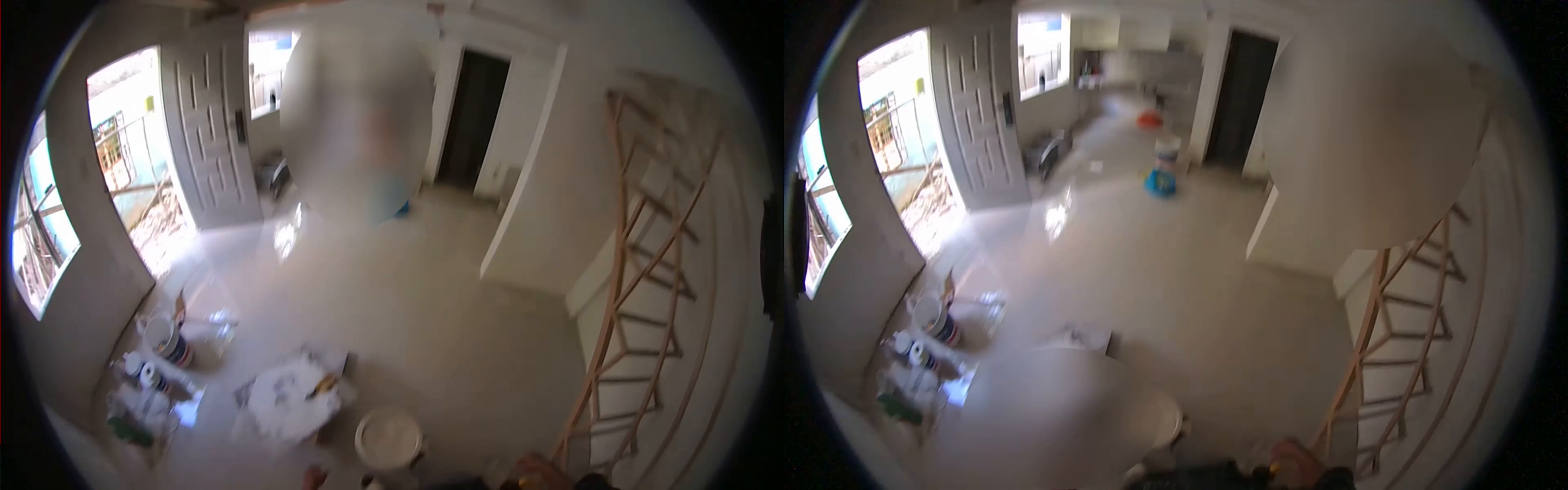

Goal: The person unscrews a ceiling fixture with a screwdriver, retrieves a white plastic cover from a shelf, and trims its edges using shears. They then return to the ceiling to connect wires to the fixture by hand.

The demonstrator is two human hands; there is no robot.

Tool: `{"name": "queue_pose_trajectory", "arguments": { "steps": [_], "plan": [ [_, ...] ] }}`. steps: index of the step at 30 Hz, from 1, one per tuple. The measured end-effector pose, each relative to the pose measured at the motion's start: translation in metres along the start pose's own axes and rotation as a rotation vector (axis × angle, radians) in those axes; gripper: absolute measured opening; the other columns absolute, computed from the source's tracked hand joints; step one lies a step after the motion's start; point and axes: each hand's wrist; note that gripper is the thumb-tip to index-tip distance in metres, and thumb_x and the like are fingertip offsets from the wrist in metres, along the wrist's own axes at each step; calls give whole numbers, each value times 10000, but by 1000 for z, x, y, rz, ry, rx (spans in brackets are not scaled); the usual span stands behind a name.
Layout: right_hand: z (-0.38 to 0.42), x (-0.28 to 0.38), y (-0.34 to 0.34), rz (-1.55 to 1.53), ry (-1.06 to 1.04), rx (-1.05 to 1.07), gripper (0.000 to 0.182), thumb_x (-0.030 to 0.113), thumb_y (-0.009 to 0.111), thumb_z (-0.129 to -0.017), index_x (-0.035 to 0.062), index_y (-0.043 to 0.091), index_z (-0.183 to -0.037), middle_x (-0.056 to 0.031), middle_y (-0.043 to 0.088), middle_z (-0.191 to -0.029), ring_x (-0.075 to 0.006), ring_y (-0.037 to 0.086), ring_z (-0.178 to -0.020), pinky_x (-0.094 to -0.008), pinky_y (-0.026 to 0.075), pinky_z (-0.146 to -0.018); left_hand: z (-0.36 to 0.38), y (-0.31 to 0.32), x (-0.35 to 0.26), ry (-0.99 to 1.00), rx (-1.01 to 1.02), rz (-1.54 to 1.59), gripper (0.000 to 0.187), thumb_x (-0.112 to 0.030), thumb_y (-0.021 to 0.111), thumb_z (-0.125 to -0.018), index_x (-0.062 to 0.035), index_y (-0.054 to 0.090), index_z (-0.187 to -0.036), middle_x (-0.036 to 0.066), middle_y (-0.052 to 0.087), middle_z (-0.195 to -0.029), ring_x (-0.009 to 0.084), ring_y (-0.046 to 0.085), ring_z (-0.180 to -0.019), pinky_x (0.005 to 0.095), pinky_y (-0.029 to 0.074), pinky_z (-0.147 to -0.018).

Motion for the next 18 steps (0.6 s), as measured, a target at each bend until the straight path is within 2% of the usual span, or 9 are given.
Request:
{"name": "queue_pose_trajectory", "arguments": {
  "steps": [2, 3, 4, 5, 6, 7, 9, 15, 18],
  "plan": [
    [12, -3, 7, -43, 22, 2, 287, 305, 691, -760, 137, 717, -991, -94, 702, -967, -218, 661, -899, -362, 511, -842, -3, 1, -8, -23, 46, -95, 655, -531, 441, -927, -22, 482, -1338, 196, 501, -1359, 369, 451, -1267, 451, 336, -1075],
    [-52, -63, 56, 87, -94, -157, 266, 318, 693, -758, 120, 725, -934, -100, 709, -904, -213, 666, -824, -358, 523, -804, 11, -14, -26, -18, -1, -77, 638, -515, 433, -937, -26, 478, -1344, 191, 490, -1372, 361, 438, -1283, 441, 339, -1073],
    [-32, -40, 38, 84, -111, -45, 264, 299, 691, -766, 97, 718, -934, -91, 708, -912, -196, 661, -829, -359, 520, -805, 30, -38, -53, -89, -3, 13, 610, -502, 486, -915, -30, 515, -1301, 211, 494, -1356, 361, 454, -1262, 454, 353, -1060],
    [-35, -47, 40, -9, -262, -59, 253, 281, 673, -785, 78, 714, -929, -99, 706, -901, -193, 660, -825, -352, 519, -796, 33, -30, -43, -15, -86, 41, 587, -494, 491, -912, -43, 534, -1285, 207, 532, -1314, 368, 487, -1224, 454, 374, -1041],
    [-1, 0, 11, -165, 24, -9, 228, 260, 666, -795, 84, 713, -933, -113, 699, -896, -196, 656, -830, -355, 514, -790, 50, -45, -59, -96, -39, 34, 508, -410, 572, -891, -46, 566, -1245, 192, 621, -1187, 368, 585, -1098, 431, 456, -958],
    [-8, 10, 6, -64, -10, 43, 235, 248, 670, -799, 70, 706, -948, -124, 695, -918, -204, 652, -853, -358, 505, -790, 85, -71, -92, -91, -173, 379, 435, -288, 658, -852, -40, 590, -1202, 171, 683, -1041, 319, 664, -952, 388, 523, -845],
    [7, 47, -13, -69, -93, -43, 253, 235, 666, -800, 32, 691, -949, -127, 699, -920, -222, 659, -837, -362, 510, -770, 106, -55, -76, -195, -194, 525, 422, -216, 706, -819, -35, 598, -1184, 153, 701, -966, 259, 686, -891, 356, 543, -783],
    [23, 83, -25, -170, -206, -167, 226, 203, 681, -792, -1, 681, -891, -108, 681, -832, -213, 648, -763, -331, 509, -723, 164, -24, -32, -428, 45, 414, 465, -256, 715, -834, -15, 578, -1208, 123, 693, -963, 194, 659, -879, 331, 533, -754],
    [55, 97, -24, -269, -163, -291, 204, 188, 666, -792, 4, 679, -877, -105, 675, -808, -199, 643, -748, -331, 510, -712, 167, 1, 9, -527, 168, 481, 513, -326, 739, -773, -49, 615, -1187, 180, 700, -972, 263, 670, -940, 366, 524, -827]
  ]
}}
Point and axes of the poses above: each hand's wrist, its own z-axis away from the middle knuckle, its own y-axis out of the palm, x = y × z
